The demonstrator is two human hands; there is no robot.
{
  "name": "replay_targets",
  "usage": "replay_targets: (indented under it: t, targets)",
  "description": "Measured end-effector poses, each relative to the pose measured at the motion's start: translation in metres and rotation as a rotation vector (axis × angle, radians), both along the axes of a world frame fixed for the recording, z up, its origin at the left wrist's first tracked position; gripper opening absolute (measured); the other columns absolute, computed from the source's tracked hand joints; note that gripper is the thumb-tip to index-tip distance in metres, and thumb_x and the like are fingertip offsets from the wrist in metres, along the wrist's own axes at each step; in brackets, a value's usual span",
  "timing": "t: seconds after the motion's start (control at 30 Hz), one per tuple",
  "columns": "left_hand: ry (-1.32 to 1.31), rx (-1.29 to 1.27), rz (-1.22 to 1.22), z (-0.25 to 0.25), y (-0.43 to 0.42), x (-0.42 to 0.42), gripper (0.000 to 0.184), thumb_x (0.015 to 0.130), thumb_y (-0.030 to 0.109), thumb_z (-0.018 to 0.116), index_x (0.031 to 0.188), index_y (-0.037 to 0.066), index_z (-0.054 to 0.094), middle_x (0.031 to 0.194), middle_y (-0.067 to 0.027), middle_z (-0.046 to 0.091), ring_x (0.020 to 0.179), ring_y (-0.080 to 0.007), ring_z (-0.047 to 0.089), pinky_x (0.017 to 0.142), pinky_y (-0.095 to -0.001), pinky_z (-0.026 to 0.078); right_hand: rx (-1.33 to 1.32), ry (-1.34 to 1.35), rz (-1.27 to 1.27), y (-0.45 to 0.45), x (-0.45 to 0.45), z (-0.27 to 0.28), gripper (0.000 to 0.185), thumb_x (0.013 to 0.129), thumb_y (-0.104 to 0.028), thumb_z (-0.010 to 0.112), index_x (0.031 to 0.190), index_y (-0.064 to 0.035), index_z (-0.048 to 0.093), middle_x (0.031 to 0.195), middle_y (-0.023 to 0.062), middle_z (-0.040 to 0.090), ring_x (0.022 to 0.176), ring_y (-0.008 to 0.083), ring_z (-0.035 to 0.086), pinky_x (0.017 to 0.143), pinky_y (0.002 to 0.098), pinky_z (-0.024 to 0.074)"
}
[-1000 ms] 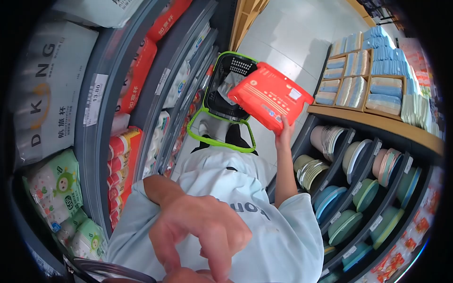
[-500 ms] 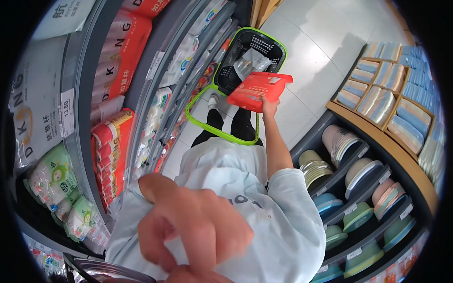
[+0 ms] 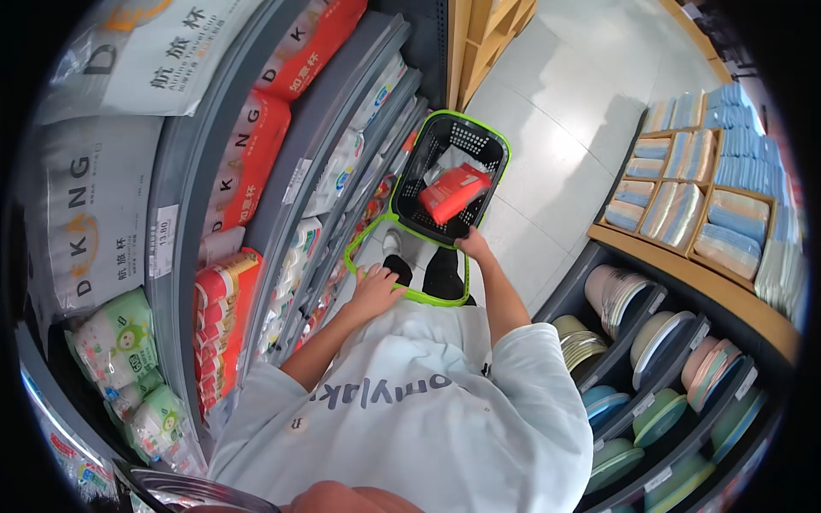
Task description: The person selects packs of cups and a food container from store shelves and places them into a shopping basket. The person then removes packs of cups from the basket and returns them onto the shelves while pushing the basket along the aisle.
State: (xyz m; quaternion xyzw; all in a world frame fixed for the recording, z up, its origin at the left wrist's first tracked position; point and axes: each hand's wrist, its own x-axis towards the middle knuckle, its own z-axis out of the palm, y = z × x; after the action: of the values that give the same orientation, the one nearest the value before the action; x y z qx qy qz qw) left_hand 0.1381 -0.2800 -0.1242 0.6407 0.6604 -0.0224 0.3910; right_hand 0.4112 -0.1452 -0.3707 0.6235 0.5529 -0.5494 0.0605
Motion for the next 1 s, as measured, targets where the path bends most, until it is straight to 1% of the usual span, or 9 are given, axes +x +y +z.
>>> replay_targets:
  t: [0.03,0.07,0.2,0.37,0.4,0.5,0.73,0.93,1.0]
  targets:
    - [0.122,0.007,-0.092,-0.003,-0.005,-0.011,0.040,0.088,0.045,0.063,0.101,0.007,0.069,0.114,-0.0097,0.064,0.125,-0.0282,0.049,0.108,-0.0592,0.023,0.212,-0.025,0.109,-0.021,0.009,-0.033,0.083,0.076,-0.040,0.076,0.137,0.0066,0.045,0.112,0.0264,0.066,0.101,0.0368,0.067,0.087,0.0422,0.0522]
    - [0.041,-0.037,-0.065,-0.006,-0.005,-0.021,0.044,0.087,0.050,0.063,0.100,0.009,0.071,0.117,-0.0107,0.062,0.129,-0.0275,0.044,0.108,-0.0660,0.016,0.008,0.040,0.051,-0.021,0.005,-0.006,0.081,0.078,-0.039,0.075,0.138,0.0059,0.045,0.108,0.0233,0.067,0.093,0.0326,0.068,0.080,0.0407,0.0531]
    - [-0.001,0.032,-0.124,-0.009,0.004,-0.058,0.047,0.083,0.054,0.067,0.096,0.009,0.072,0.114,-0.0100,0.064,0.124,-0.0275,0.048,0.108,-0.0605,0.022,-0.260,0.196,-0.288,-0.052,-0.016,0.070,0.064,0.088,-0.032,0.071,0.137,0.0035,0.051,0.096,0.0114,0.069,0.073,0.0175,0.065,0.058,0.0310,0.0492]
    - [-0.109,-0.050,-0.175,-0.029,0.001,-0.100,0.056,0.071,0.062,0.073,0.086,0.008,0.073,0.103,-0.0108,0.066,0.112,-0.0296,0.056,0.105,-0.0580,0.027,0.024,0.049,-0.142,-0.123,-0.040,0.062,0.062,0.085,-0.042,0.071,0.127,0.0036,0.060,0.111,0.0207,0.069,0.091,0.0315,0.070,0.085,0.0391,0.0546]
    - [-0.087,-0.060,-0.204,-0.035,-0.005,-0.107,0.061,0.070,0.067,0.071,0.087,0.009,0.075,0.106,-0.0134,0.067,0.112,-0.0303,0.057,0.106,-0.0581,0.027,0.050,-0.023,-0.069,-0.135,-0.048,0.072,0.056,0.087,-0.038,0.069,0.123,0.0043,0.062,0.097,0.0199,0.072,0.088,0.0253,0.070,0.079,0.0368,0.0550]
    - [0.012,-0.149,-0.312,-0.030,-0.031,-0.127,0.065,0.071,0.070,0.068,0.092,0.009,0.076,0.112,-0.0145,0.066,0.119,-0.0300,0.054,0.106,-0.0590,0.026,0.081,-0.077,-0.008,-0.178,-0.085,0.099,0.052,0.088,-0.047,0.064,0.107,0.0008,0.071,0.097,0.0230,0.071,0.093,0.0365,0.069,0.086,0.0432,0.0528]
    - [-0.002,0.006,-0.220,-0.066,-0.118,-0.176,0.065,0.080,0.065,0.064,0.109,0.008,0.071,0.124,-0.0141,0.061,0.128,-0.0290,0.045,0.104,-0.0574,0.033,0.009,-0.107,0.168,-0.228,-0.135,0.131,0.067,0.090,-0.060,0.054,0.092,0.0044,0.073,0.099,0.0283,0.069,0.095,0.0431,0.066,0.088,0.0464,0.0510]
    - [0.044,-0.090,-0.233,-0.062,-0.143,-0.183,0.062,0.084,0.062,0.062,0.113,0.008,0.068,0.130,-0.0135,0.056,0.130,-0.0293,0.044,0.102,-0.0517,0.039,-0.142,-0.048,0.258,-0.254,-0.135,0.149,0.078,0.088,-0.068,0.050,0.097,0.0059,0.073,0.105,0.0266,0.069,0.100,0.0394,0.066,0.090,0.0436,0.0496]
    - [0.070,-0.064,-0.259,-0.106,-0.158,-0.186,0.063,0.084,0.062,0.061,0.114,0.008,0.068,0.131,-0.0141,0.056,0.131,-0.0301,0.043,0.103,-0.0519,0.039,-0.121,-0.028,0.332,-0.272,-0.132,0.147,0.081,0.087,-0.071,0.048,0.104,0.0050,0.072,0.109,0.0265,0.069,0.105,0.0391,0.065,0.094,0.0417,0.0492]
